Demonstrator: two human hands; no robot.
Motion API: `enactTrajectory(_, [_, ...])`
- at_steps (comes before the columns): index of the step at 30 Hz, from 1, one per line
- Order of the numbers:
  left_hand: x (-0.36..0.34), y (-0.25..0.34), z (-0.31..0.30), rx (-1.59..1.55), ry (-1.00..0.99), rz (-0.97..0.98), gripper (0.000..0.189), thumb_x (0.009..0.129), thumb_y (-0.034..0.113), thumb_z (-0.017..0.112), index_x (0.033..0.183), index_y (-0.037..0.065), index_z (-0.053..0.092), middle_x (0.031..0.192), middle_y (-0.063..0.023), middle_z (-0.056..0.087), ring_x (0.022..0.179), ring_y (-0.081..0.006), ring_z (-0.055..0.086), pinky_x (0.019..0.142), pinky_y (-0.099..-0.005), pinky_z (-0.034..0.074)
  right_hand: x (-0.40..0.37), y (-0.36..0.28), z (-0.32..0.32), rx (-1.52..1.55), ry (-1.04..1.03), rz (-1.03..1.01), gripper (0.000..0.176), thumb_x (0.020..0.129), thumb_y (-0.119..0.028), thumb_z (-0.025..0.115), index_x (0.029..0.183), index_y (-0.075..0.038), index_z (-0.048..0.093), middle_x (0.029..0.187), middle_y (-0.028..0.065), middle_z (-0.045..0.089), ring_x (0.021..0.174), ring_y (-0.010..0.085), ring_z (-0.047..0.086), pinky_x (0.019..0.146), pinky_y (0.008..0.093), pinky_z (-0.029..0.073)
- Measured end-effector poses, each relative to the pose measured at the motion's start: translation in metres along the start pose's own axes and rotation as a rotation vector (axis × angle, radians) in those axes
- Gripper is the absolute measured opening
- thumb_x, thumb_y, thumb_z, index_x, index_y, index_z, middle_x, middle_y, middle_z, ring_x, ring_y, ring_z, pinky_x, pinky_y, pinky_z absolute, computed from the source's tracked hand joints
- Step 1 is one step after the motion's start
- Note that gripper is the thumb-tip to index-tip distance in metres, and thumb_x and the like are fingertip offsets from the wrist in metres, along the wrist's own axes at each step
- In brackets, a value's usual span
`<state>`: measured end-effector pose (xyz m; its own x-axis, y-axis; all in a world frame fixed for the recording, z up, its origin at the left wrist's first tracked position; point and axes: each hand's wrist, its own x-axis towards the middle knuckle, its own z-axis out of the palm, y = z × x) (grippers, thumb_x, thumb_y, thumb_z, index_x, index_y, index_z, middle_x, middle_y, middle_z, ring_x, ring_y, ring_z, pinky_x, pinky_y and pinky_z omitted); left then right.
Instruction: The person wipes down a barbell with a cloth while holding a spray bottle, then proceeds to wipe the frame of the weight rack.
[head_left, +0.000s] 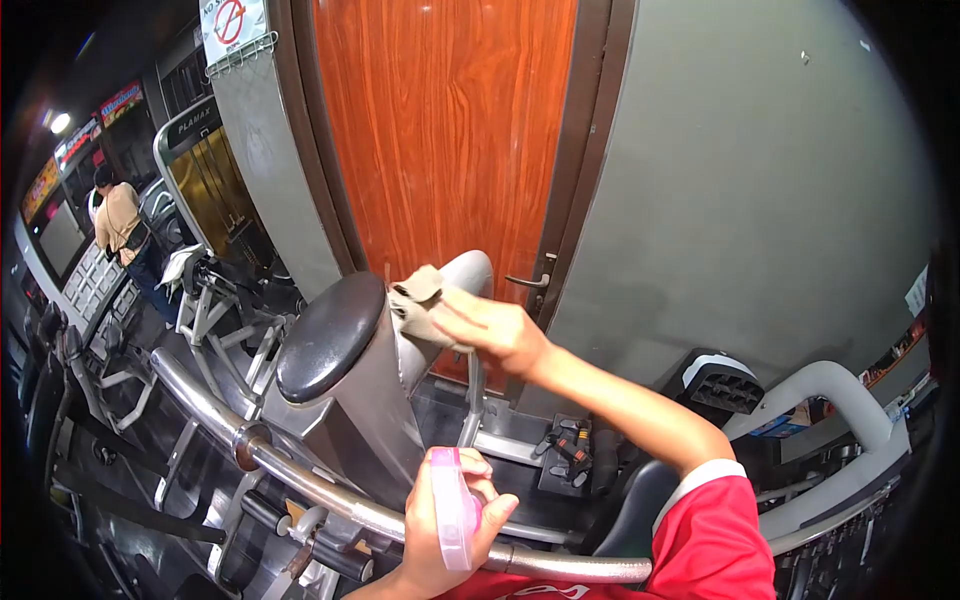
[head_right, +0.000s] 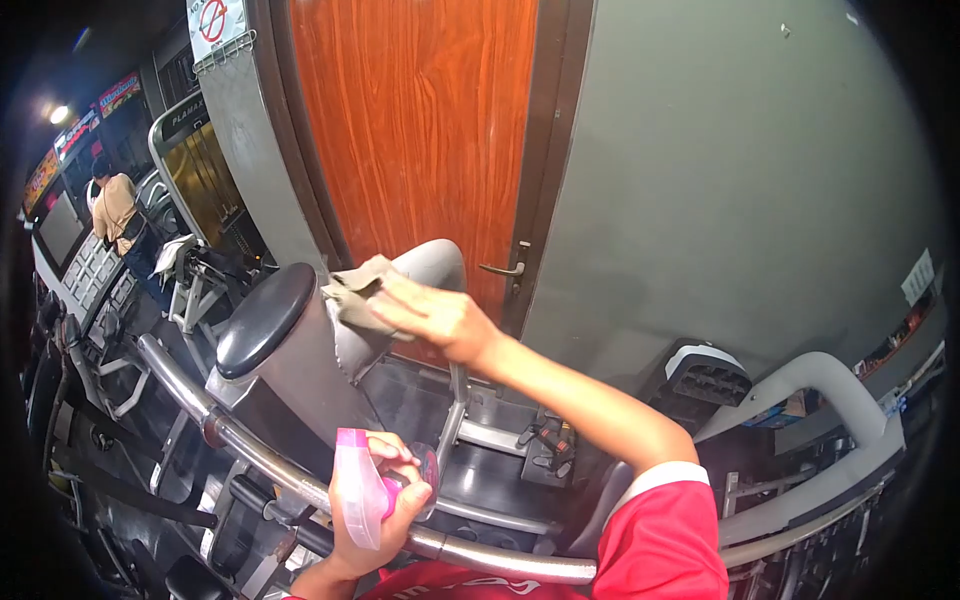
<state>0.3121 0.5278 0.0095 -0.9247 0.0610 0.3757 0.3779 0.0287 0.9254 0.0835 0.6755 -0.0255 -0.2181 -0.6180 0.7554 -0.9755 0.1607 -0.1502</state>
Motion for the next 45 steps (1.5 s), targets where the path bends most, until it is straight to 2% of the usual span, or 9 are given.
enactTrajectory(6, [0.003,-0.002,0.004,-0.006,0.075,0.037,0.04,0.079,-0.003,0.075,0.109,-0.001,0.049,0.102,-0.0133,0.058,0.073,-0.0118,0.058,0.068,-0.0247,0.048,-0.009,0.05,0.037,0.143,0.22,0.767,0.061,0.076,0.007,0.055,0.136,-0.006,0.054,0.138,0.0227,0.051,0.128,0.0337,0.052,0.106,0.0365,0.044])
enactTrajectory(9, [0.001,-0.001,0.004,-0.03,0.086,0.026,0.039,0.079,-0.004,0.075,0.109,-0.001,0.049,0.103,-0.0133,0.057,0.074,-0.0119,0.058,0.069,-0.0248,0.048,0.003,-0.002,0.036,0.08,0.263,0.427,0.073,0.07,0.017,0.042,0.137,-0.008,0.053,0.142,0.0254,0.045,0.134,0.036,0.042,0.113,0.0379,0.036])
enactTrajectory(14, [0.0,-0.002,0.005,-0.088,0.113,0.019,0.04,0.079,-0.004,0.074,0.11,-0.001,0.049,0.105,-0.0134,0.054,0.076,-0.0125,0.058,0.07,-0.0248,0.048,0.001,-0.004,0.026,-0.075,0.16,-0.149,0.076,0.06,0.007,0.061,0.134,-0.011,0.058,0.141,0.023,0.049,0.127,0.0334,0.054,0.105,0.0371,0.048])
enactTrajectory(20, [0.002,-0.001,0.006,-0.082,0.154,0.033,0.04,0.08,-0.005,0.072,0.111,-0.001,0.047,0.105,-0.0125,0.051,0.081,-0.0134,0.056,0.074,-0.0266,0.049,-0.001,0.022,0.038,0.167,0.287,0.597,0.059,0.081,0.011,0.052,0.138,-0.005,0.051,0.14,0.0256,0.047,0.132,0.0362,0.046,0.109,0.0375,0.043])
enactTrajectory(25, [0.001,-0.001,0.007,-0.125,0.152,0.016,0.04,0.08,-0.006,0.071,0.112,-0.001,0.047,0.105,-0.012,0.051,0.082,-0.0138,0.056,0.074,-0.0272,0.049,-0.003,-0.05,0.042,0.175,0.259,0.245,0.079,0.058,0.014,0.045,0.134,-0.004,0.055,0.144,0.0268,0.044,0.139,0.038,0.037,0.116,0.0387,0.03])
enactTrajectory(28, [-0.001,-0.003,0.007,-0.15,0.165,0.021,0.041,0.08,-0.007,0.071,0.112,0.0,0.047,0.105,-0.0119,0.051,0.082,-0.0138,0.056,0.074,-0.0271,0.049,-0.02,-0.015,0.036,0.094,0.114,0.027,0.074,0.057,0.011,0.057,0.128,-0.009,0.06,0.144,0.0233,0.044,0.135,0.0366,0.043,0.11,0.038,0.042])
enactTrajectory(32, [-0.001,-0.003,0.005,-0.109,0.143,0.021,0.043,0.079,-0.009,0.071,0.113,0.0,0.047,0.106,-0.0123,0.05,0.081,-0.014,0.056,0.074,-0.0269,0.049,-0.016,0.013,0.047,0.105,0.301,0.57,0.058,0.069,0.008,0.056,0.125,-0.005,0.061,0.134,0.0194,0.056,0.128,0.0354,0.05,0.107,0.0397,0.045])
enactTrajectory(38, [0.001,-0.002,0.006,-0.107,0.148,0.027,0.044,0.079,-0.009,0.071,0.114,0.0,0.046,0.106,-0.013,0.05,0.08,-0.0143,0.057,0.071,-0.0265,0.05,-0.031,-0.045,0.048,0.188,0.12,0.006,0.058,0.055,0.003,0.069,0.112,-0.011,0.069,0.136,0.0217,0.054,0.133,0.0388,0.046,0.103,0.0421,0.048])
enactTrajectory(45, [0.002,0.0,0.006,-0.057,0.126,0.004,0.043,0.079,-0.007,0.072,0.113,0.0,0.046,0.106,-0.0127,0.051,0.079,-0.0139,0.057,0.071,-0.0265,0.05,-0.044,-0.016,0.059,0.193,0.136,0.062,0.035,0.057,0.001,0.072,0.092,-0.003,0.069,0.115,0.0191,0.066,0.118,0.0408,0.058,0.1,0.0442,0.049])
